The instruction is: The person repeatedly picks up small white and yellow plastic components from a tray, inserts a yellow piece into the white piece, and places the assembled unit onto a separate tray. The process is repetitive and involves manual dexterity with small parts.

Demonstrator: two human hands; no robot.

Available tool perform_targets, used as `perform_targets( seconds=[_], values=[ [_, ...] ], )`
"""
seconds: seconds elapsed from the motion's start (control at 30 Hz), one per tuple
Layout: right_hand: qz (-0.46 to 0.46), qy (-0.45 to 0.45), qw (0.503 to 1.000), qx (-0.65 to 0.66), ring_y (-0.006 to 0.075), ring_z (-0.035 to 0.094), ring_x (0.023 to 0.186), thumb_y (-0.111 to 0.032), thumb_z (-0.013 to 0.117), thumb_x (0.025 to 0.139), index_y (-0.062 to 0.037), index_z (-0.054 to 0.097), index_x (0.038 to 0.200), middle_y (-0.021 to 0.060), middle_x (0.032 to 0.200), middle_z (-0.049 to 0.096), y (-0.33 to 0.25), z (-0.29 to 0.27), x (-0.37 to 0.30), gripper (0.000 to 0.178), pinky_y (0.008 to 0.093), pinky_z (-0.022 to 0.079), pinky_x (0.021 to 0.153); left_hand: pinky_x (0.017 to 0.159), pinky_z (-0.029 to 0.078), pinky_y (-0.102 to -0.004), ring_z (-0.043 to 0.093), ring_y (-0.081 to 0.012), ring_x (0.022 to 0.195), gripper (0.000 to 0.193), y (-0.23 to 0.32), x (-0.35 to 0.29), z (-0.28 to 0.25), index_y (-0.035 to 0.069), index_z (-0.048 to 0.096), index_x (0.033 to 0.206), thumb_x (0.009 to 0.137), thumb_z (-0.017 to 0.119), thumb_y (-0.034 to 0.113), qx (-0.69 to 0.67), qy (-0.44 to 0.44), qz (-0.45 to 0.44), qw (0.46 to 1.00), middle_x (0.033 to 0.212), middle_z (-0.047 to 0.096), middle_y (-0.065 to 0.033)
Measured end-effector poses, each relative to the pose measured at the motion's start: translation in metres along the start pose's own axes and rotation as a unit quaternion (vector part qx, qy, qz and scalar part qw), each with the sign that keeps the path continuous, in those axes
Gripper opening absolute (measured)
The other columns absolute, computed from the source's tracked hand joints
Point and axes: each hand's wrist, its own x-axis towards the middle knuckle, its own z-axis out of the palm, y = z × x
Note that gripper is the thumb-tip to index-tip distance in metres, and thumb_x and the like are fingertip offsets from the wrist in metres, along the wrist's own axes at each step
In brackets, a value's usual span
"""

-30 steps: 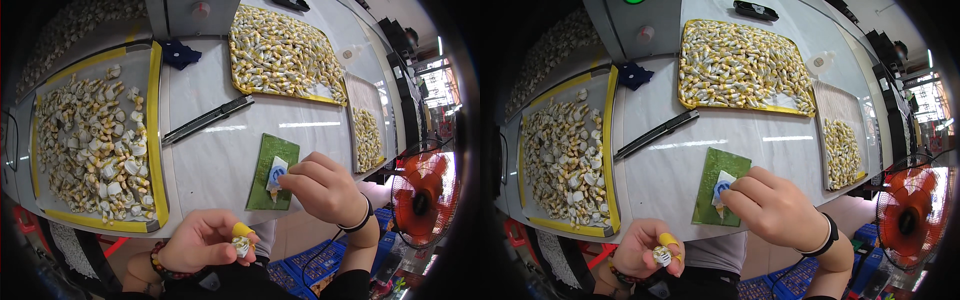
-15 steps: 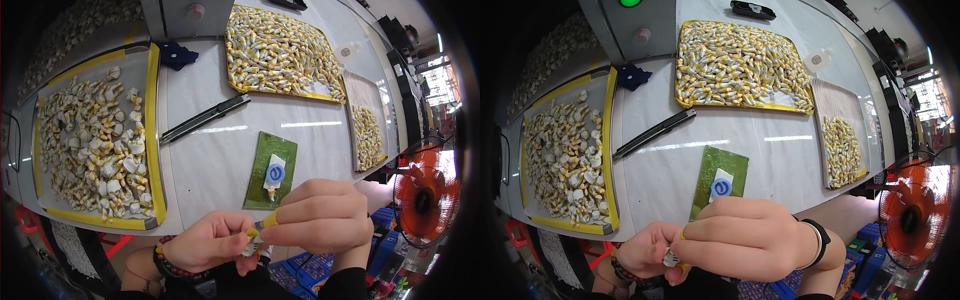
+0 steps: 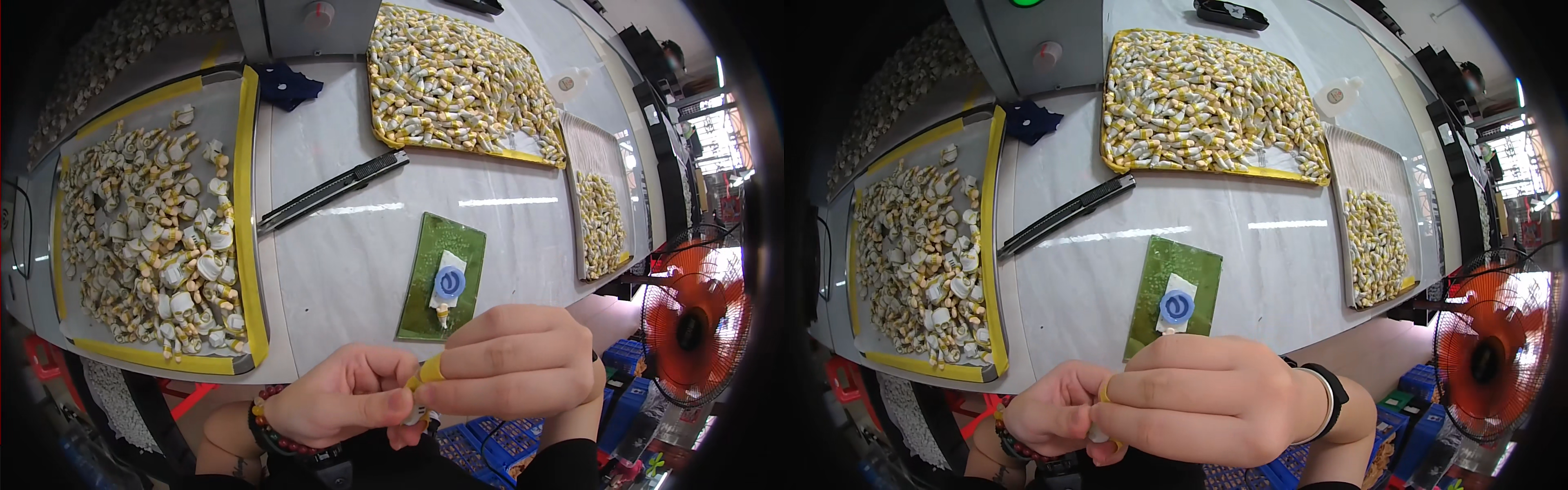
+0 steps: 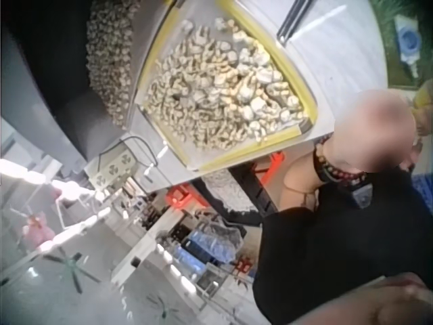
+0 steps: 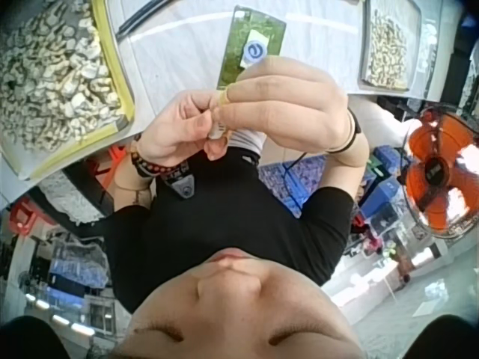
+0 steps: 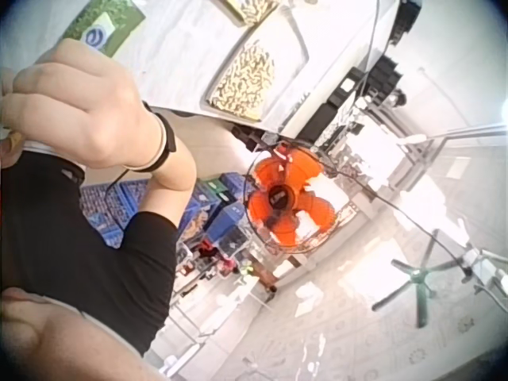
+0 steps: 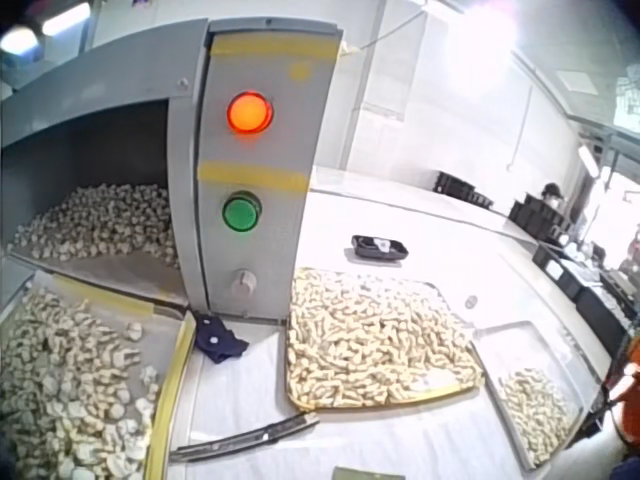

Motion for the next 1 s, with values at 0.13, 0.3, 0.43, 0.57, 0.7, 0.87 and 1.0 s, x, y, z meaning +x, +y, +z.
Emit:
perform_targets(
  seconds=[0.13, 0.3, 0.43, 0.57, 0.7, 0.87, 1.0],
  values=[
    [0.009, 0.007, 1.000, 0.003, 0.0203, 0.058, 0.063, 0.000, 0.068, 0.068, 0.0071, 0.062, 0.083, 0.0129, 0.077, 0.059, -0.002, 0.000, 0.000, 0.018, 0.0261, 0.050, 0.055, 0.070, 0.048, -0.0214, 0.060, -0.0094, 0.076, 0.020, 0.003, -0.001, 0.004, 0.000, 0.053, 0.095, 0.088, 0.059, 0.018, 0.043, 0.014, 0.024, 0.999, 0.084, 0.061, -0.0060],
    [0.073, 0.066, 0.994, -0.040, 0.0179, 0.061, 0.061, -0.004, 0.068, 0.066, -0.0018, 0.066, 0.076, 0.0075, 0.074, 0.064, -0.012, 0.001, -0.006, 0.010, 0.0245, 0.050, 0.052, 0.072, 0.046, -0.0214, 0.059, -0.0098, 0.078, 0.023, 0.001, 0.002, 0.017, -0.001, 0.055, 0.098, 0.081, 0.067, 0.007, 0.216, 0.061, 0.156, 0.962, 0.086, 0.061, -0.0042],
    [0.154, 0.055, 0.985, -0.049, 0.0176, 0.062, 0.062, -0.004, 0.069, 0.066, -0.0050, 0.067, 0.072, 0.0056, 0.073, 0.065, -0.032, -0.003, -0.001, 0.006, 0.0241, 0.050, 0.053, 0.071, 0.045, -0.0216, 0.059, -0.0098, 0.076, 0.027, -0.003, 0.001, 0.018, -0.002, 0.058, 0.098, 0.076, 0.072, 0.006, 0.330, 0.091, 0.259, 0.903, 0.084, 0.062, -0.0042],
    [0.082, -0.017, 0.995, -0.056, 0.0191, 0.062, 0.068, -0.004, 0.069, 0.067, -0.0023, 0.066, 0.078, 0.0087, 0.079, 0.065, -0.030, -0.013, -0.007, 0.011, 0.0254, 0.051, 0.056, 0.067, 0.046, -0.0253, 0.060, -0.0147, 0.075, 0.030, 0.001, -0.002, 0.013, -0.004, 0.061, 0.094, 0.069, 0.077, 0.004, 0.452, 0.087, 0.262, 0.848, 0.084, 0.064, -0.0108],
    [0.063, -0.044, 0.995, -0.058, 0.0195, 0.061, 0.071, -0.002, 0.068, 0.068, -0.0007, 0.066, 0.081, 0.0104, 0.084, 0.065, -0.032, -0.014, -0.010, 0.013, 0.0259, 0.051, 0.057, 0.064, 0.047, -0.0266, 0.062, -0.0190, 0.072, 0.031, 0.006, -0.002, 0.016, -0.006, 0.062, 0.090, 0.065, 0.078, 0.000, 0.516, 0.079, 0.271, 0.808, 0.083, 0.065, -0.0144],
    [0.055, -0.047, 0.995, -0.067, 0.0191, 0.060, 0.072, 0.000, 0.066, 0.070, -0.0003, 0.066, 0.083, 0.0095, 0.085, 0.064, -0.035, -0.017, -0.014, 0.012, 0.0256, 0.050, 0.059, 0.059, 0.046, -0.0245, 0.061, -0.0163, 0.065, 0.028, 0.004, 0.004, 0.018, -0.003, 0.065, 0.089, 0.066, 0.079, 0.004, 0.528, 0.090, 0.311, 0.785, 0.075, 0.064, -0.0104],
    [0.068, -0.082, 0.989, -0.105, 0.0189, 0.060, 0.073, -0.003, 0.066, 0.071, -0.0016, 0.067, 0.083, 0.0085, 0.086, 0.064, -0.038, -0.029, -0.002, 0.012, 0.0258, 0.049, 0.062, 0.058, 0.047, -0.0245, 0.062, -0.0168, 0.065, 0.030, -0.003, 0.002, 0.014, -0.007, 0.062, 0.088, 0.066, 0.079, 0.006, 0.485, 0.118, 0.316, 0.807, 0.074, 0.063, -0.0133]
  ],
)
